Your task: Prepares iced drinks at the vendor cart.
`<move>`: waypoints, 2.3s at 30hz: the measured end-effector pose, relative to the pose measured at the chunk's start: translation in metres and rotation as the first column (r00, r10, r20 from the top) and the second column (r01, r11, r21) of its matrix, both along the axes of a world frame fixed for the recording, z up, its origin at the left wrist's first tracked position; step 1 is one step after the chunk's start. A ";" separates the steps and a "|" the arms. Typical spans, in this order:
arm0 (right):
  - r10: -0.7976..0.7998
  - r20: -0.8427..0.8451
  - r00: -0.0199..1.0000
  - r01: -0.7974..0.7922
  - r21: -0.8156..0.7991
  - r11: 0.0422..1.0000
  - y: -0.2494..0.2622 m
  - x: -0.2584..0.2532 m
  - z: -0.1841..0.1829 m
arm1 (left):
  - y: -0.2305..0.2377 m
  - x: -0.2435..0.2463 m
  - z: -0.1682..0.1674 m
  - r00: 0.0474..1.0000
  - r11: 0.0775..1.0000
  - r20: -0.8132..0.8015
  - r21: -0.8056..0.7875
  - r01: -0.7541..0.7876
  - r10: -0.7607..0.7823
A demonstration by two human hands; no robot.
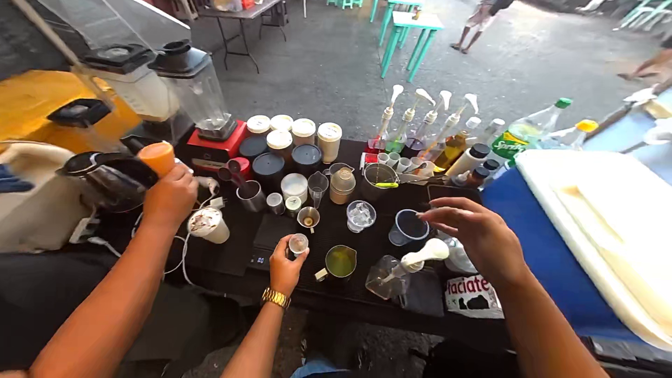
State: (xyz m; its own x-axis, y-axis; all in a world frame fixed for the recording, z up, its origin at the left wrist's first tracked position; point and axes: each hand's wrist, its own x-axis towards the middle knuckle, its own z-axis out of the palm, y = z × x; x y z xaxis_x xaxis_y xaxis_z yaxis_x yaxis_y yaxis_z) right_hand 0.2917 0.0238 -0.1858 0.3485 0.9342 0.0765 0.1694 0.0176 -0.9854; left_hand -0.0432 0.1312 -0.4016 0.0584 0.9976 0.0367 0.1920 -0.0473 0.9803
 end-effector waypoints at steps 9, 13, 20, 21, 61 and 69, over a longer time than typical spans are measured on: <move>-0.044 0.203 0.978 0.049 -0.021 0.999 -0.063 -0.032 -0.111 | 0.021 0.018 -0.056 0.967 0.971 -0.165 -0.170 0.165 -0.193; -0.167 0.375 0.912 0.167 0.031 0.985 -0.053 -0.049 -0.122 | 0.017 0.003 -0.040 0.986 0.984 -0.101 -0.136 0.117 -0.131; -0.211 0.713 0.668 0.105 0.190 0.976 -0.076 -0.056 -0.089 | -0.113 0.039 0.103 0.931 0.884 -0.103 0.294 0.364 -0.349; -0.200 0.721 0.663 0.089 0.190 0.978 -0.081 -0.062 -0.075 | -0.127 0.063 0.112 0.876 0.830 -0.151 0.279 0.483 -0.459; 0.329 -0.065 0.942 -0.252 0.513 0.821 -0.111 0.010 0.014 | -0.177 0.192 0.197 0.841 0.854 -0.414 0.231 0.466 -0.347; 0.130 0.028 0.991 -0.123 0.571 0.812 -0.114 -0.002 0.005 | -0.185 0.196 0.194 0.875 0.856 -0.428 0.340 0.389 -0.227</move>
State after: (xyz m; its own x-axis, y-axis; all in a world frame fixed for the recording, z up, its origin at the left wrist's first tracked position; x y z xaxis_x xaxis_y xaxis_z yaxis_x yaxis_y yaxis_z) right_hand 0.2898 -0.0900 -0.1803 0.2344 0.7601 0.6061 0.1153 0.5973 -0.7937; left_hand 0.1529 -0.0538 -0.2079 0.4497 0.8241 0.3445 0.4335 -0.5386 0.7225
